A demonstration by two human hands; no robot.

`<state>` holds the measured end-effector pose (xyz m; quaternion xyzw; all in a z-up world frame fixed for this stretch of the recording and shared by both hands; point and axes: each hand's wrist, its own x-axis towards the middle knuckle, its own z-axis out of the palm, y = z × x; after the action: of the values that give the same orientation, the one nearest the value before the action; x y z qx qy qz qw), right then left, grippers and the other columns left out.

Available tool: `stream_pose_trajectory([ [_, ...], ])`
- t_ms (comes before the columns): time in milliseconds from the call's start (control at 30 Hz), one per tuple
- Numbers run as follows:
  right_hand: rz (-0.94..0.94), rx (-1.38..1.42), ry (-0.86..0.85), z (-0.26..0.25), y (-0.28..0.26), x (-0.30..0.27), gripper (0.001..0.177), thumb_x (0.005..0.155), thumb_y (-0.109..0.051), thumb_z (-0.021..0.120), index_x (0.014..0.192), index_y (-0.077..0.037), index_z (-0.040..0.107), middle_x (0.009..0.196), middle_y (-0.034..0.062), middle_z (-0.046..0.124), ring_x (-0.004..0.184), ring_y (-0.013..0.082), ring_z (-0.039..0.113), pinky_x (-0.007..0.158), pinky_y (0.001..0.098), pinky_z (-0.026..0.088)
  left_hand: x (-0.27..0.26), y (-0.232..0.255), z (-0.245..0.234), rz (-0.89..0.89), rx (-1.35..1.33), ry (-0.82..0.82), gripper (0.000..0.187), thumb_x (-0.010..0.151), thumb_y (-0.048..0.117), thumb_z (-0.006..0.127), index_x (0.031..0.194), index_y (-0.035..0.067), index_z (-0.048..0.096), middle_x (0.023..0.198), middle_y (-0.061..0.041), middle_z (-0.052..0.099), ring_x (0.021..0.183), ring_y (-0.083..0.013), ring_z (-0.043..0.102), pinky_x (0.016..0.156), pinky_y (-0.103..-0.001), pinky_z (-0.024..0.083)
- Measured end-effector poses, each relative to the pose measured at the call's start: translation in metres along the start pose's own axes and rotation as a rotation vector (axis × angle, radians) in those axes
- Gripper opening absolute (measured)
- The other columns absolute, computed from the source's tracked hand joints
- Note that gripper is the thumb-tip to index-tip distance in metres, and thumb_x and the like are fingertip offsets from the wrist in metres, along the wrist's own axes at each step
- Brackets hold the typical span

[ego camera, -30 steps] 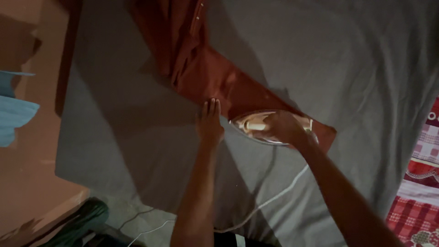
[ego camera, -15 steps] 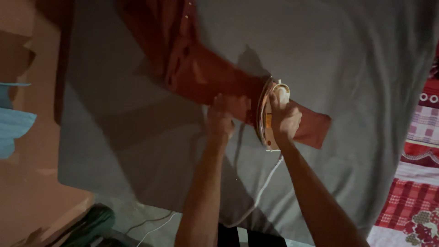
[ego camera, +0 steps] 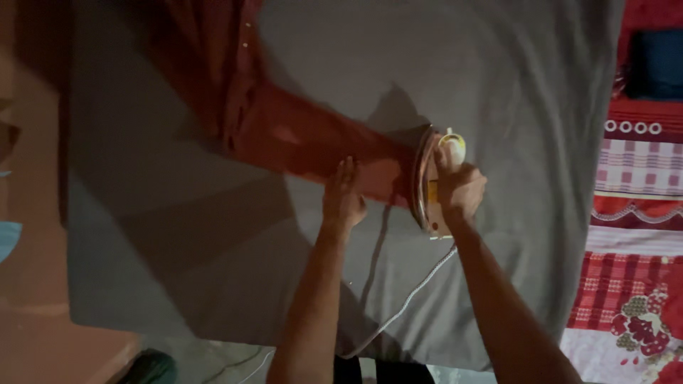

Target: The person irons a reddish-brown shirt on a bed. They repeatedly smooth the fabric, pick up the iron, press the shirt, and set the iron down, continuing this cycle throughout the clip.

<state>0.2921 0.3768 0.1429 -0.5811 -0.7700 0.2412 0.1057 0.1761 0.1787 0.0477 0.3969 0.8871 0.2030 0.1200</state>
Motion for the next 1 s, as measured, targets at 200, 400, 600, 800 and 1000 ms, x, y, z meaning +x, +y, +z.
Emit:
stream_pose_trajectory([
  [200,0.095,0.002,0.059,-0.001,0.040,0.024,0.084,0.092,-0.075,0.069,0.086,0.009,0.075,0.075,0.0282,0.069,0.073,0.0407,0.073,0.063,0.0510,0.057,0.000,0.021,0.002,-0.028,0.044,-0.110,0.082,0.079,0.000,0.069,0.153,-0.005,0.036,0.162,-0.022,0.033,0.149,-0.0368,0.033,0.118,-0.050,0.032],
  [400,0.190,0.193,0.007,-0.016,0.074,-0.014,0.082,0.091,-0.070,0.067,0.089,0.012,0.074,0.074,0.0249,0.072,0.069,0.0311,0.076,0.065,0.0469,0.059,0.002,0.050,0.016,0.059,-0.031,-0.123,0.086,0.080,0.003,0.070,0.156,-0.003,0.030,0.166,-0.022,0.025,0.152,-0.0397,0.028,0.120,-0.050,0.029],
  [600,0.178,0.215,0.005,-0.019,0.065,0.000,0.079,0.091,-0.069,0.066,0.087,0.010,0.074,0.070,0.0210,0.072,0.066,0.0277,0.075,0.060,0.0443,0.058,0.012,0.076,0.020,0.104,-0.077,-0.144,0.086,0.083,0.007,0.071,0.156,-0.003,0.027,0.166,-0.024,0.022,0.153,-0.0405,0.025,0.119,-0.053,0.028],
  [800,0.092,0.230,-0.125,-0.029,0.059,0.019,0.076,0.094,-0.064,0.067,0.082,0.011,0.072,0.062,0.0205,0.067,0.056,0.0253,0.070,0.054,0.0427,0.055,0.002,0.076,0.022,0.067,-0.031,-0.188,0.088,0.076,0.003,0.073,0.153,-0.002,0.031,0.163,-0.022,0.027,0.151,-0.0384,0.026,0.123,-0.048,0.026],
  [1000,-0.582,0.107,-0.332,-0.036,0.094,0.001,0.043,0.101,-0.046,0.062,0.103,-0.008,0.083,0.076,0.0142,0.075,0.060,0.0227,0.068,0.054,0.0387,0.054,-0.010,0.075,0.017,0.055,-0.054,-0.081,0.075,0.079,-0.005,0.069,0.151,-0.003,0.045,0.161,-0.022,0.037,0.149,-0.0371,0.036,0.122,-0.047,0.033],
])
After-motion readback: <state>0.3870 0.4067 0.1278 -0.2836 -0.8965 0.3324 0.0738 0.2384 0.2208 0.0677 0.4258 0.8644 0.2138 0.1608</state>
